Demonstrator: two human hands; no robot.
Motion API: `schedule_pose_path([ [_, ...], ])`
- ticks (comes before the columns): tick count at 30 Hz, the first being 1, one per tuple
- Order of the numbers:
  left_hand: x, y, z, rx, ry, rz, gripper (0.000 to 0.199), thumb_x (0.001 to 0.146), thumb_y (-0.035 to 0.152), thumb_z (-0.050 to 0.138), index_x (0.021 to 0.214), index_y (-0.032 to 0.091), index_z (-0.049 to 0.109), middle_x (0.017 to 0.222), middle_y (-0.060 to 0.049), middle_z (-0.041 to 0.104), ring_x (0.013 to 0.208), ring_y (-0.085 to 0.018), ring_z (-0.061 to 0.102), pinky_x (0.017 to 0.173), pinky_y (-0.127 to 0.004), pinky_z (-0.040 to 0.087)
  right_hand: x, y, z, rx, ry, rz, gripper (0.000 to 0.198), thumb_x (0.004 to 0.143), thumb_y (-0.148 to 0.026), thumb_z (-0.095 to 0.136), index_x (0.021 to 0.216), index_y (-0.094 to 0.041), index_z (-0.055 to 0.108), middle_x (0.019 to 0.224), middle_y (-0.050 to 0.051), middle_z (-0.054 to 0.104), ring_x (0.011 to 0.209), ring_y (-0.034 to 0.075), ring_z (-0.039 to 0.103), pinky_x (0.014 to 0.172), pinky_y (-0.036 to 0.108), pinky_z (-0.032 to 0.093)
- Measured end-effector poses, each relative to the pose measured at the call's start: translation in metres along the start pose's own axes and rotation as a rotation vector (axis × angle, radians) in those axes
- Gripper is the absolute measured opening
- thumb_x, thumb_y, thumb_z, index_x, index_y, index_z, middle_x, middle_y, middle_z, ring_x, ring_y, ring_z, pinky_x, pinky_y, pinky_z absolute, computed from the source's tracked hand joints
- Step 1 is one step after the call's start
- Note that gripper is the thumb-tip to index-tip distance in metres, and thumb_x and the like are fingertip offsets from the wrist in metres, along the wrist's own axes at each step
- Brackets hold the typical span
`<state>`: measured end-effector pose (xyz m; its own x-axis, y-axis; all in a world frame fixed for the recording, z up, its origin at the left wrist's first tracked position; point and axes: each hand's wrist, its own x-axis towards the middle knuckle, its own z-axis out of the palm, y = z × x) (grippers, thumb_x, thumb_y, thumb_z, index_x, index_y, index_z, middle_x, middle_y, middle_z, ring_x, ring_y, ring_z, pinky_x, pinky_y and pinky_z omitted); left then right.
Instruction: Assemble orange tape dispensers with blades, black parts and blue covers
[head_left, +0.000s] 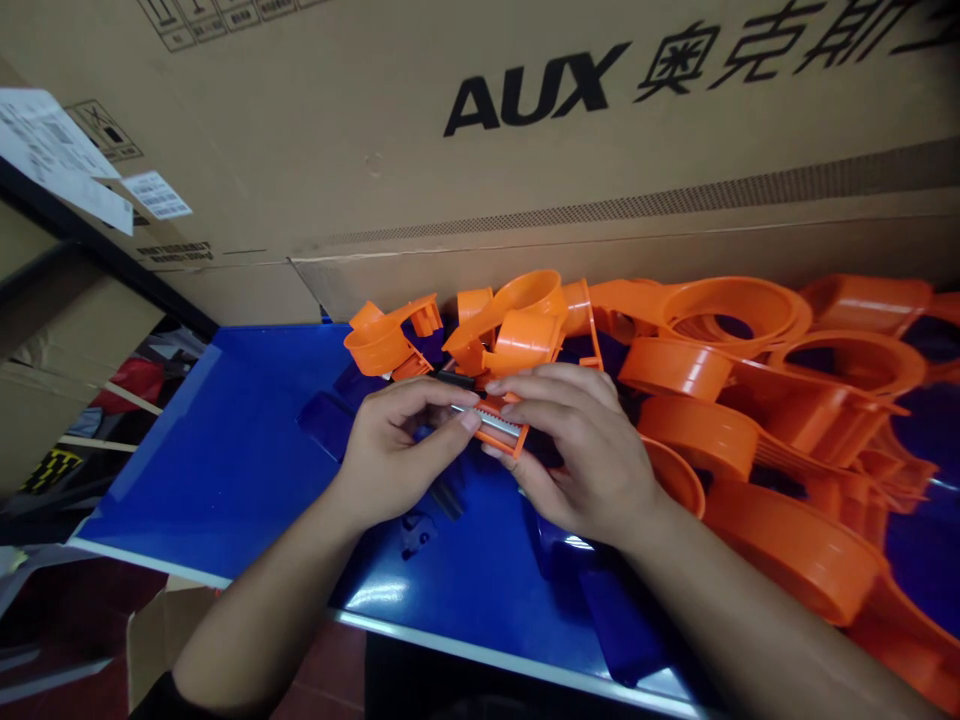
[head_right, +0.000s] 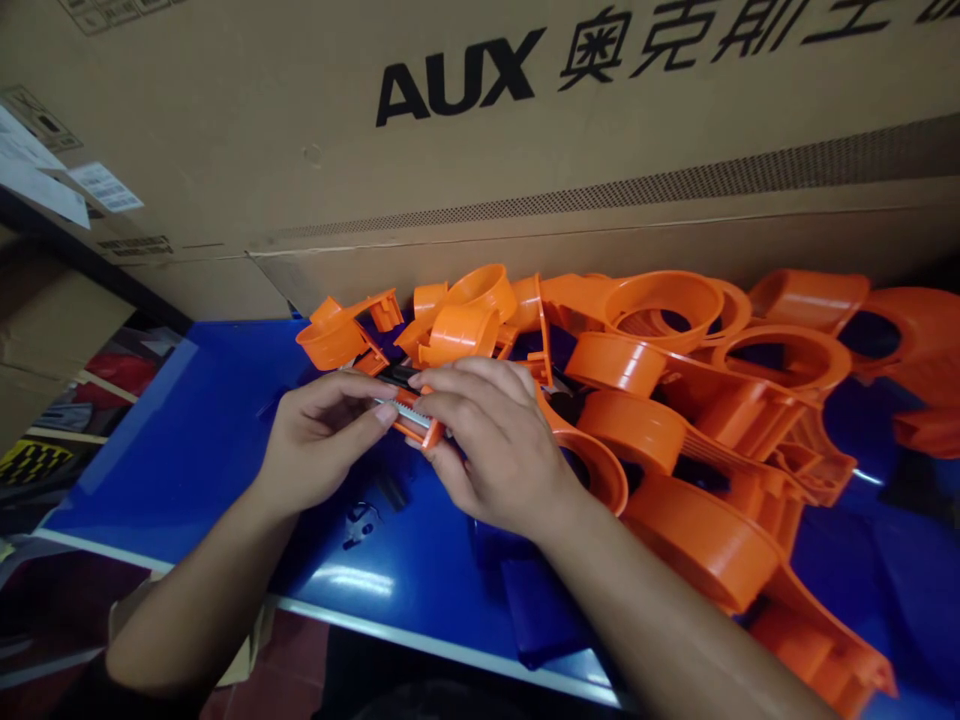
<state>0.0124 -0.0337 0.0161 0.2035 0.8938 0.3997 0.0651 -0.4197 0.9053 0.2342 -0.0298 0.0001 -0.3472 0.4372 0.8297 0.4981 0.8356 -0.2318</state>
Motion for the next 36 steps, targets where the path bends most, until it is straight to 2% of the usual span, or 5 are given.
schedule_pose_path([
  [7,0.003,0.004,-0.006,-0.021,-0.028,0.053,0.012,0.095,0.026,0.085,0.106,0.024,0.084,0.099,-0.005,0.084,0.085,-0.015,0.076,0.076,-0.028,0.062,0.003,0.001,-0.003,0.025,-0.012,0.003,0.041,0.089,-0.019,0.083,0.125,-0.024,0.063,0.123,0.013,0.082,0.114,0.034,0.077,0.095,0.052,0.059],
  [12,0.006,0.006,-0.012,-0.033,0.007,0.050,0.012,0.094,0.029,0.086,0.105,0.023,0.084,0.094,-0.004,0.083,0.081,-0.014,0.076,0.075,-0.027,0.062,0.005,0.002,-0.006,0.039,-0.015,0.029,0.041,0.091,-0.022,0.083,0.126,-0.026,0.063,0.129,0.013,0.080,0.118,0.034,0.076,0.100,0.055,0.060],
  [22,0.009,0.006,-0.021,0.095,0.064,0.156,0.013,0.097,0.025,0.083,0.109,0.027,0.086,0.096,-0.004,0.083,0.084,-0.015,0.076,0.078,-0.029,0.061,0.006,0.004,-0.009,0.051,-0.006,0.027,0.041,0.090,-0.021,0.084,0.125,-0.025,0.063,0.131,0.015,0.079,0.120,0.033,0.076,0.103,0.056,0.060],
  [28,0.011,0.009,-0.021,0.203,0.001,0.237,0.012,0.096,0.024,0.083,0.107,0.027,0.086,0.097,-0.005,0.085,0.088,-0.017,0.078,0.080,-0.033,0.064,0.003,0.004,-0.008,0.044,-0.007,0.002,0.043,0.090,-0.020,0.084,0.127,-0.025,0.063,0.130,0.015,0.079,0.119,0.034,0.077,0.100,0.057,0.062],
  [36,0.012,0.009,-0.023,0.174,-0.099,0.309,0.015,0.096,0.019,0.083,0.109,0.024,0.087,0.097,-0.006,0.085,0.086,-0.015,0.080,0.079,-0.028,0.065,0.002,0.004,-0.007,0.039,0.005,-0.042,0.044,0.088,-0.013,0.081,0.128,-0.023,0.063,0.130,0.015,0.081,0.119,0.033,0.078,0.102,0.056,0.062],
])
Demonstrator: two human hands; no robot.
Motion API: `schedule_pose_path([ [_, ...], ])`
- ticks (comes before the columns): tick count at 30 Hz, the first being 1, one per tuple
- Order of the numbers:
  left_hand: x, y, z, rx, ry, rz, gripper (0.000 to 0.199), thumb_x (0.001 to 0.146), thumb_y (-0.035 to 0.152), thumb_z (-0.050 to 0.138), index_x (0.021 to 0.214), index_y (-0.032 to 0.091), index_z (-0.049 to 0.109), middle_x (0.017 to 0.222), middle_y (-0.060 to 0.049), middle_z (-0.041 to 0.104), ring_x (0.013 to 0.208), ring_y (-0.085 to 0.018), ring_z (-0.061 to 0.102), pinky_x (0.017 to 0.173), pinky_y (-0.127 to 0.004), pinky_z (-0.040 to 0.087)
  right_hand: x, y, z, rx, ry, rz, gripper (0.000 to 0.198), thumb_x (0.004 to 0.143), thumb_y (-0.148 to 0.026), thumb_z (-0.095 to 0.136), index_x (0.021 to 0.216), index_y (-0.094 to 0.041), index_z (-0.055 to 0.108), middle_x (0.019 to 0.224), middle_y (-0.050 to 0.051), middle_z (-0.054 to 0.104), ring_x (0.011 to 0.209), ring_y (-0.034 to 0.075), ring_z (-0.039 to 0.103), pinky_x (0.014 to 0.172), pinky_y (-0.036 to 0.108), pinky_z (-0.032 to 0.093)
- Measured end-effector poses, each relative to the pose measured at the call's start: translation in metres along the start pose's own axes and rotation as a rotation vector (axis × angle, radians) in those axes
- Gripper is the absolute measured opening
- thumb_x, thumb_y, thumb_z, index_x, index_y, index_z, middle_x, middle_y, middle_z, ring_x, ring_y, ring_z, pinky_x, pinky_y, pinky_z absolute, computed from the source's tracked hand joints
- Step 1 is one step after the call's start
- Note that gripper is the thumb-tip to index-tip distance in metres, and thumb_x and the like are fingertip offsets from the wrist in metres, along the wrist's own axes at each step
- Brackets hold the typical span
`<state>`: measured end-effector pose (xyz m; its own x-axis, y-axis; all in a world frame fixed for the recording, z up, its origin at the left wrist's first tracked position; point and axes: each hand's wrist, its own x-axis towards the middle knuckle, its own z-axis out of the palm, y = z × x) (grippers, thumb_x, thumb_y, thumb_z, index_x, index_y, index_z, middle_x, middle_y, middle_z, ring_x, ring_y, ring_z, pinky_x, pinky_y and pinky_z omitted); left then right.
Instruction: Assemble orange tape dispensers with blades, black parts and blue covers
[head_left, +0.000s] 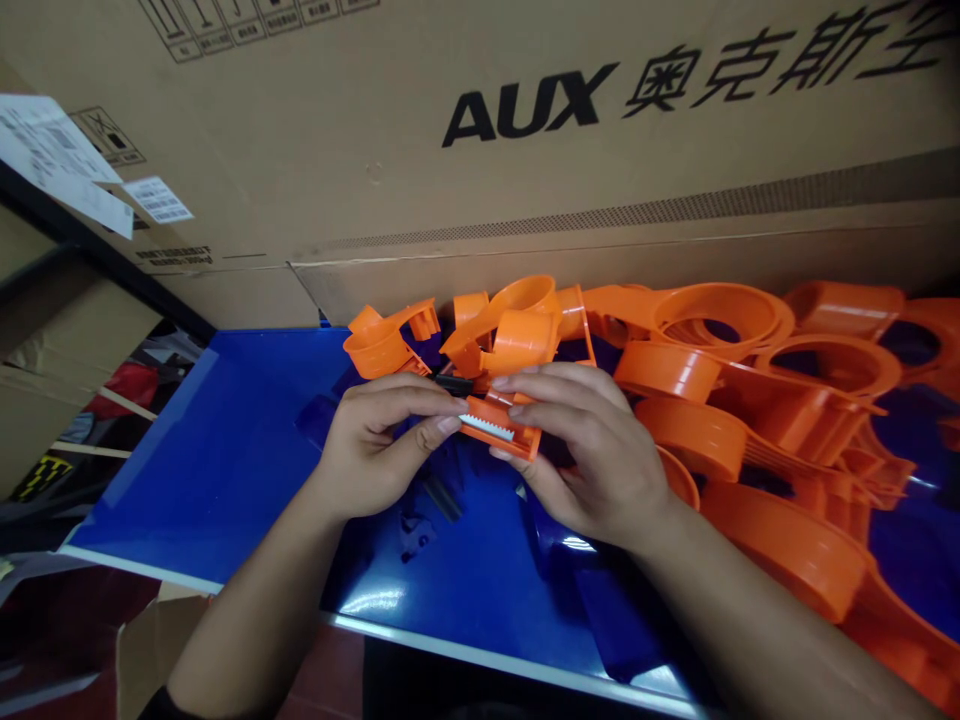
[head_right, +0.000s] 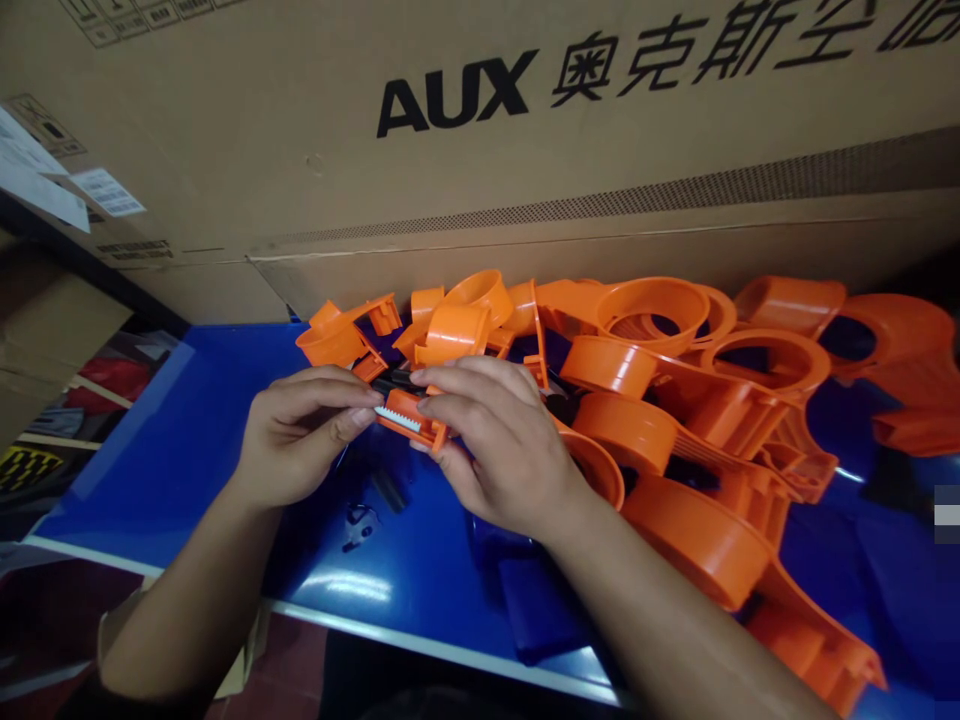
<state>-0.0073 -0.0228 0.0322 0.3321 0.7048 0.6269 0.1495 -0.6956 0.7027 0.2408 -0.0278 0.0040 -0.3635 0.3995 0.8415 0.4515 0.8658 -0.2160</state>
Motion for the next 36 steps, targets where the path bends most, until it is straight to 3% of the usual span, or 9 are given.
schedule_pose_path([
  [10,-0.001,0.001,-0.002,-0.054,-0.074,0.026,0.024,0.094,0.013,0.082,0.114,0.025,0.087,0.097,-0.007,0.086,0.087,-0.017,0.082,0.080,-0.029,0.067,-0.001,0.000,0.001,0.020,0.028,-0.040,0.049,0.082,-0.007,0.082,0.127,-0.019,0.066,0.126,0.016,0.083,0.116,0.034,0.079,0.101,0.054,0.064],
  [13,-0.001,0.001,-0.002,-0.050,-0.006,0.012,0.026,0.093,0.012,0.084,0.114,0.026,0.087,0.096,-0.005,0.087,0.085,-0.015,0.082,0.078,-0.026,0.066,-0.001,0.001,0.001,0.092,0.042,0.002,0.052,0.081,-0.008,0.084,0.129,-0.018,0.066,0.127,0.017,0.082,0.118,0.033,0.079,0.107,0.055,0.063],
  [16,-0.001,0.000,-0.005,-0.056,0.140,-0.038,0.026,0.090,0.013,0.087,0.112,0.028,0.088,0.096,-0.004,0.087,0.082,-0.013,0.081,0.076,-0.023,0.065,-0.001,0.002,0.001,0.187,0.079,0.096,0.057,0.079,-0.010,0.089,0.130,-0.021,0.067,0.129,0.015,0.081,0.122,0.033,0.078,0.113,0.056,0.060],
  [20,-0.002,0.001,-0.009,-0.177,0.262,-0.114,0.023,0.091,0.016,0.088,0.110,0.029,0.088,0.088,-0.002,0.086,0.074,-0.012,0.079,0.070,-0.022,0.065,-0.003,0.005,0.002,0.338,0.157,0.198,0.061,0.077,-0.011,0.094,0.131,-0.025,0.068,0.134,0.012,0.079,0.126,0.033,0.077,0.118,0.057,0.058],
  [30,0.003,0.016,-0.007,-0.161,0.229,-0.016,0.014,0.091,0.018,0.088,0.104,0.024,0.089,0.088,-0.004,0.086,0.074,-0.014,0.079,0.068,-0.024,0.065,-0.001,0.005,-0.001,0.455,0.225,0.253,0.063,0.076,-0.005,0.092,0.132,-0.026,0.071,0.132,0.007,0.080,0.127,0.032,0.076,0.121,0.058,0.059],
  [36,0.003,0.016,-0.006,-0.127,0.209,0.018,0.011,0.093,0.022,0.086,0.104,0.024,0.088,0.091,-0.005,0.086,0.076,-0.015,0.080,0.069,-0.025,0.065,-0.004,0.007,0.000,0.445,0.219,0.293,0.058,0.079,-0.012,0.093,0.131,-0.028,0.072,0.129,0.007,0.080,0.125,0.034,0.077,0.118,0.063,0.059],
])
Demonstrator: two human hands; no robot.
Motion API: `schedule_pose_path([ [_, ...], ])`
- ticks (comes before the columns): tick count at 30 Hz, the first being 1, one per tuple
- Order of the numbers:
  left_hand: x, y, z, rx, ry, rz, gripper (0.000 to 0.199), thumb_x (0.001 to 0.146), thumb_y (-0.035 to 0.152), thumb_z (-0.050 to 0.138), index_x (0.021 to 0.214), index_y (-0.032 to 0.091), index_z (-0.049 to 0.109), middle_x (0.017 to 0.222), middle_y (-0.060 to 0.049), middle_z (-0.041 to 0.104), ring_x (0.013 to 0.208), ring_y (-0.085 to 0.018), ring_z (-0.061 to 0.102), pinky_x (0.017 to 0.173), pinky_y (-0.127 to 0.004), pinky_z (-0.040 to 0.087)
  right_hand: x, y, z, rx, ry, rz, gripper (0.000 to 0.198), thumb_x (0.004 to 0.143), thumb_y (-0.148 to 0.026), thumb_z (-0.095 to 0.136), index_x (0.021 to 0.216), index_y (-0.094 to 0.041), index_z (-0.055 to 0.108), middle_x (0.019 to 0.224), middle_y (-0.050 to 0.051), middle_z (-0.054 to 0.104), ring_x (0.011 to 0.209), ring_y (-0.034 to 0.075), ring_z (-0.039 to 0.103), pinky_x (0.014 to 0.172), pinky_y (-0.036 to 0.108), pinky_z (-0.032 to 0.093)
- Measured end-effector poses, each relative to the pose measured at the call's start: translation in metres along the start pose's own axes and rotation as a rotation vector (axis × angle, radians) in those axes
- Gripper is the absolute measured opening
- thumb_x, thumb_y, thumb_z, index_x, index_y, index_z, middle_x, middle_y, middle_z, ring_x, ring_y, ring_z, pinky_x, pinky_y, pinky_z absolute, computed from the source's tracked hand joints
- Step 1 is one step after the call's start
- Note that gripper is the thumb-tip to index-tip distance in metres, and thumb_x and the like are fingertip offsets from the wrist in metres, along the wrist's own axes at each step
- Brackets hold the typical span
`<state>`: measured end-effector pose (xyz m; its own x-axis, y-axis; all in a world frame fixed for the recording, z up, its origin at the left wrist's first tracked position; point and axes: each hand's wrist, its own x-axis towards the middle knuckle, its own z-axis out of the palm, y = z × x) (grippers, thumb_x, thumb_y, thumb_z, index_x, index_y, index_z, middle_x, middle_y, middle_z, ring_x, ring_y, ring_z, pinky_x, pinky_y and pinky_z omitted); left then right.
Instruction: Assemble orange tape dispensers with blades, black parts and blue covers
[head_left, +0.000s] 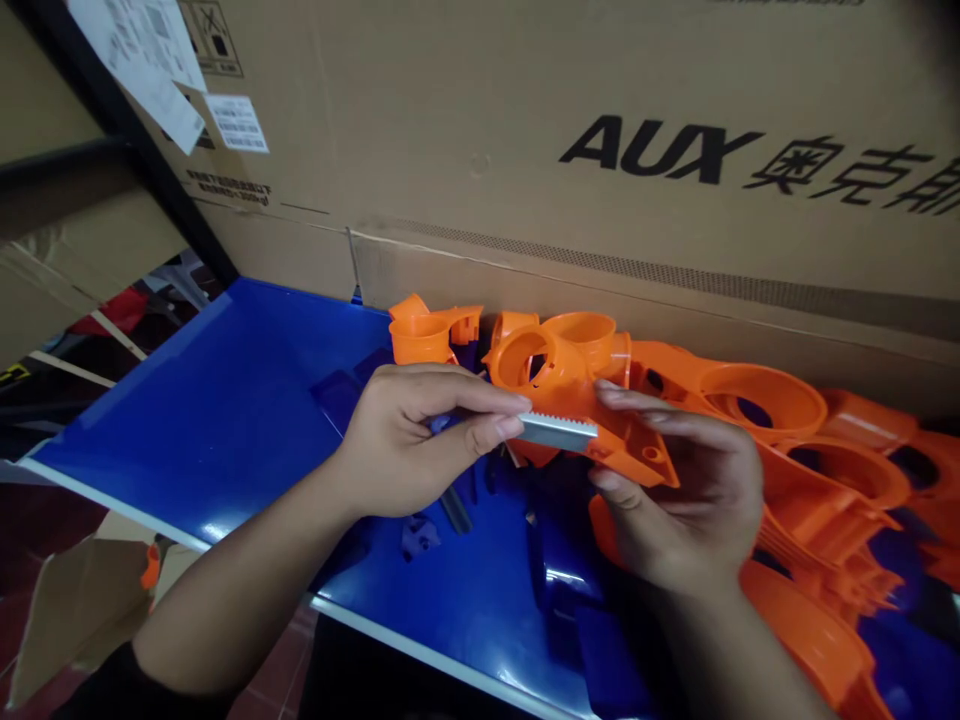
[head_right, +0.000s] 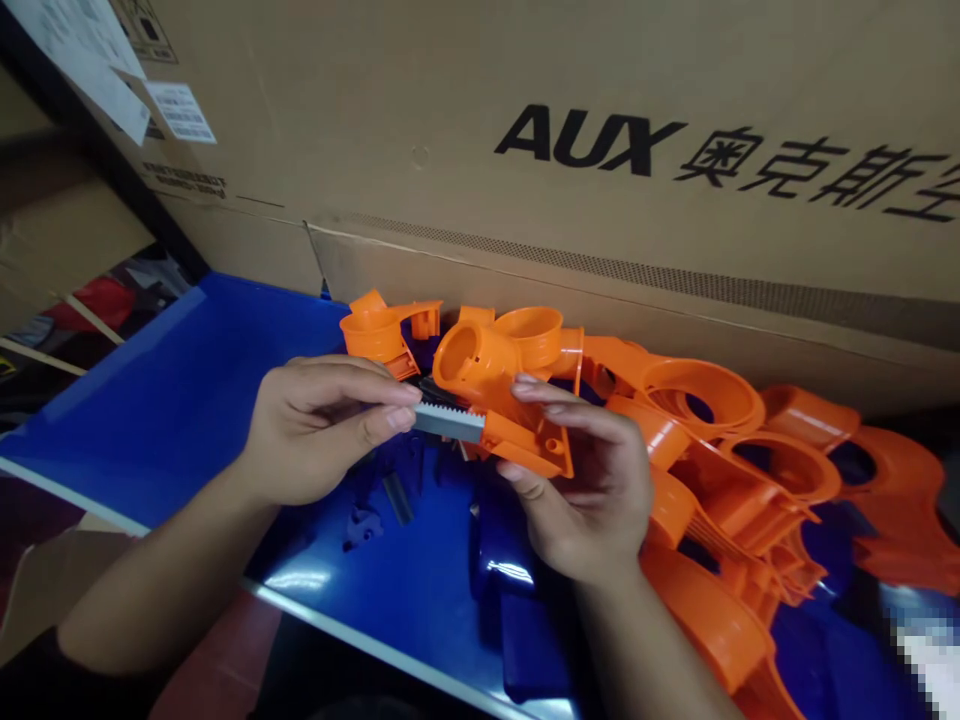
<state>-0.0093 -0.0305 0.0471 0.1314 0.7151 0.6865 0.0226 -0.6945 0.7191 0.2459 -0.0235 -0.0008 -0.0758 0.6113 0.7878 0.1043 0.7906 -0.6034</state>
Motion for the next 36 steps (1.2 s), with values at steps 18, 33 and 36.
schedule_pose_path([
  [18,-0.002,-0.001,0.002,0.068,-0.014,0.105,0.014,0.094,0.018,0.084,0.106,0.025,0.087,0.092,-0.006,0.087,0.080,-0.018,0.082,0.074,-0.030,0.068,0.001,-0.001,0.000,-0.004,-0.067,0.044,0.047,0.084,-0.024,0.093,0.125,-0.029,0.069,0.130,0.008,0.080,0.125,0.034,0.077,0.116,0.063,0.060],
  [33,0.003,-0.013,-0.008,0.168,-0.128,0.389,0.036,0.093,-0.001,0.065,0.114,0.023,0.082,0.098,-0.006,0.087,0.090,-0.020,0.085,0.084,-0.036,0.069,-0.001,-0.002,0.002,-0.048,-0.093,0.021,0.052,0.082,-0.017,0.093,0.127,-0.030,0.070,0.128,0.008,0.079,0.120,0.032,0.078,0.109,0.058,0.064],
  [36,0.003,-0.014,-0.008,0.187,-0.124,0.398,0.035,0.093,0.001,0.067,0.114,0.025,0.082,0.098,-0.005,0.087,0.089,-0.021,0.085,0.084,-0.037,0.069,-0.001,-0.002,0.002,-0.061,-0.082,0.031,0.051,0.083,-0.019,0.093,0.127,-0.031,0.070,0.129,0.008,0.079,0.120,0.033,0.078,0.109,0.059,0.064],
])
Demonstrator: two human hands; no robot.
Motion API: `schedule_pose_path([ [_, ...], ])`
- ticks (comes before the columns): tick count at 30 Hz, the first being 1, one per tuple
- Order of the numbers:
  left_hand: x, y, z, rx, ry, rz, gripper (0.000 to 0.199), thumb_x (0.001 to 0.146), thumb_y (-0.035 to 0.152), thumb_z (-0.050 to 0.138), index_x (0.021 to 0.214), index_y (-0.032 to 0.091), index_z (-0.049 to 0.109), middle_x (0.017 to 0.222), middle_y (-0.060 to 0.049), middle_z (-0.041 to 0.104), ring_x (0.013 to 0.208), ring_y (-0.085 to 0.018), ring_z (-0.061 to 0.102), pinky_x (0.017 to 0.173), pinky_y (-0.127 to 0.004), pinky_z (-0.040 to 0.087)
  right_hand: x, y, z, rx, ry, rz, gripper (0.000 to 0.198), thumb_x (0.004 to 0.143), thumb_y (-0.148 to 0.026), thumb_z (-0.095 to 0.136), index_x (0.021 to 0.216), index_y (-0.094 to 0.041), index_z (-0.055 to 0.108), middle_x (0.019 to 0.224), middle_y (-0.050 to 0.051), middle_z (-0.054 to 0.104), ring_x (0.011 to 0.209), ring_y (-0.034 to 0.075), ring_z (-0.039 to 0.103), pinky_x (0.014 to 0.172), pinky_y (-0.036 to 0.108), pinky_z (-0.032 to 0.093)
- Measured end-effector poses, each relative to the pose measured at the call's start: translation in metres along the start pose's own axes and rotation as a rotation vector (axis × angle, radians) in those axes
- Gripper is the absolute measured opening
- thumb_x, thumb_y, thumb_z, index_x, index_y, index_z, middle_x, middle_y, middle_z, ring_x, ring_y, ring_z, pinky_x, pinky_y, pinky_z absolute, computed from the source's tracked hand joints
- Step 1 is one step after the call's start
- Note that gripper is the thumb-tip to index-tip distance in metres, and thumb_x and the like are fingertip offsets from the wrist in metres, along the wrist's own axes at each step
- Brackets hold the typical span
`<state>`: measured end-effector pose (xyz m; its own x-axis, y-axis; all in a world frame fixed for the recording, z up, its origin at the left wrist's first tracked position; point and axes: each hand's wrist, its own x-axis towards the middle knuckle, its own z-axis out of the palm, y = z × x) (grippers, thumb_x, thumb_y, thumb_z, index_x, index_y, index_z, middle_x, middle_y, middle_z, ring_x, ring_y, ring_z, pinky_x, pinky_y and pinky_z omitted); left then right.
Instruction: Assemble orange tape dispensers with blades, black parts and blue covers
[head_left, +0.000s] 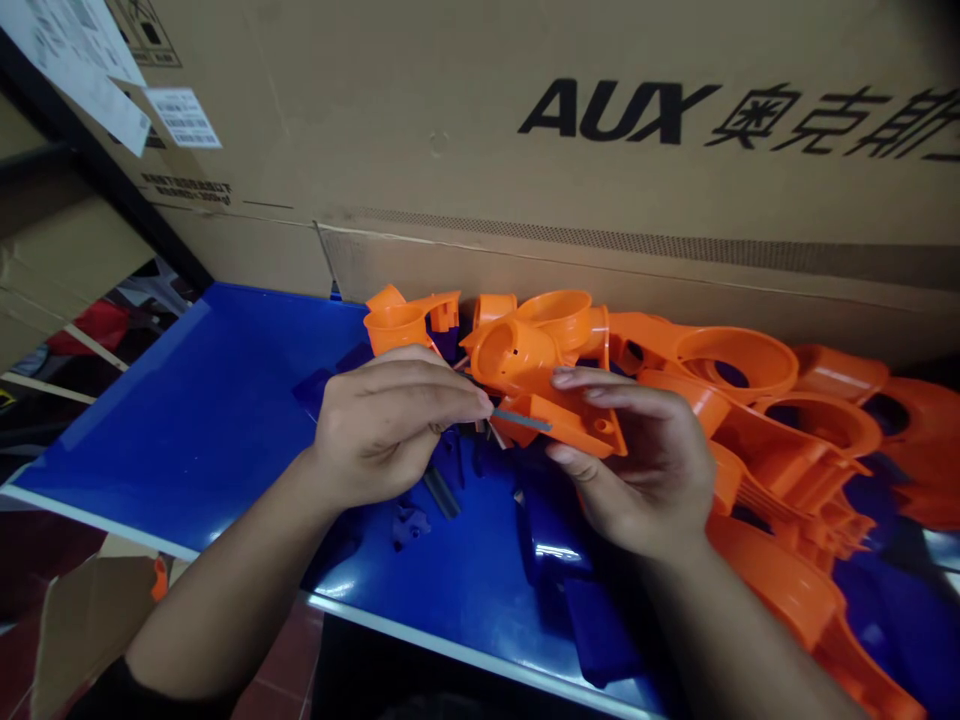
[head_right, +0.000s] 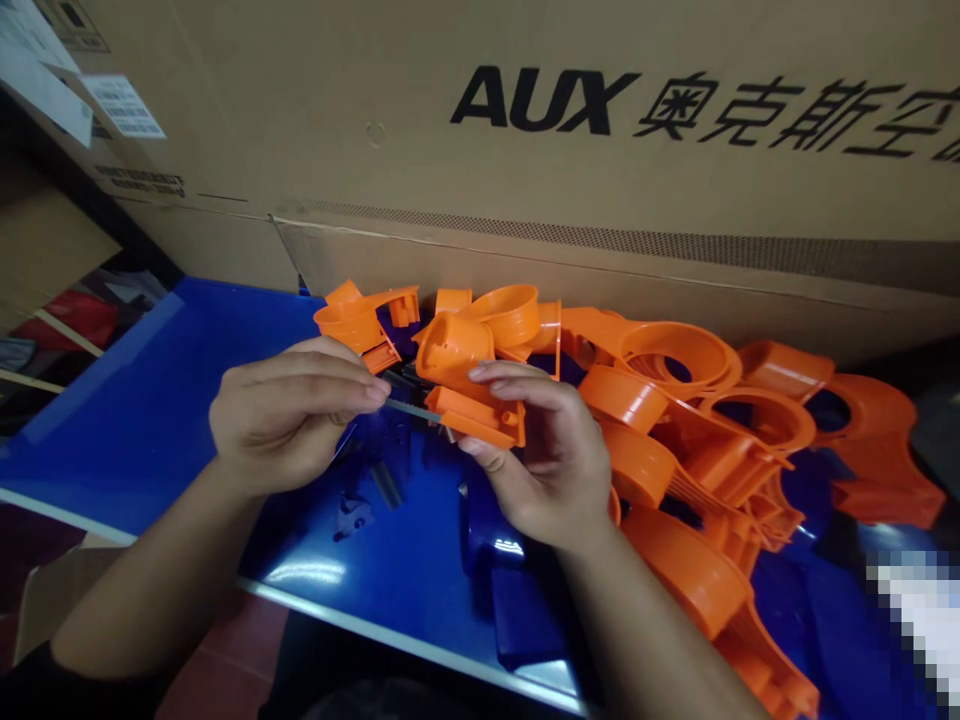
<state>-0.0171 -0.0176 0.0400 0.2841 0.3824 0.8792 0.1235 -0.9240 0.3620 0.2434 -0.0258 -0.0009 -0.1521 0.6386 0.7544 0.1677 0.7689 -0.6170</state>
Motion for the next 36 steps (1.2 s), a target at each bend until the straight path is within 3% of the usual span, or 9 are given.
schedule_pose_path([
  [10,0.0010,0.0051,0.0057,-0.022,0.067,-0.152,0.014,0.096,0.012,0.077,0.102,0.023,0.084,0.088,-0.005,0.086,0.081,-0.018,0.082,0.077,-0.031,0.067,-0.0002,0.0014,-0.0021,-0.156,0.007,-0.120,0.052,0.081,-0.025,0.094,0.125,-0.029,0.068,0.126,0.010,0.081,0.116,0.034,0.079,0.107,0.061,0.062],
  [15,-0.0007,0.0042,0.0032,-0.020,0.034,-0.170,0.019,0.093,0.008,0.079,0.104,0.022,0.084,0.091,-0.005,0.086,0.085,-0.017,0.082,0.081,-0.030,0.067,-0.0001,0.0024,-0.0030,-0.209,0.005,-0.168,0.053,0.079,-0.022,0.094,0.125,-0.029,0.070,0.125,0.011,0.081,0.113,0.034,0.079,0.105,0.061,0.063],
  [29,-0.0054,0.0045,0.0026,0.046,0.245,-0.300,0.016,0.093,0.020,0.086,0.106,0.030,0.086,0.094,-0.002,0.086,0.087,-0.018,0.081,0.080,-0.032,0.066,-0.0009,-0.0034,-0.0008,-0.123,0.032,-0.063,0.033,0.087,-0.014,0.084,0.115,-0.028,0.076,0.132,0.011,0.078,0.121,0.033,0.077,0.108,0.060,0.063],
  [36,-0.0077,0.0052,0.0050,-0.021,0.175,-0.409,0.016,0.095,0.024,0.085,0.110,0.026,0.086,0.092,-0.003,0.085,0.080,-0.015,0.078,0.074,-0.028,0.062,-0.0001,-0.0043,-0.0010,-0.138,0.015,-0.089,0.037,0.084,-0.011,0.085,0.116,-0.028,0.076,0.134,0.011,0.078,0.121,0.033,0.077,0.106,0.058,0.064],
])
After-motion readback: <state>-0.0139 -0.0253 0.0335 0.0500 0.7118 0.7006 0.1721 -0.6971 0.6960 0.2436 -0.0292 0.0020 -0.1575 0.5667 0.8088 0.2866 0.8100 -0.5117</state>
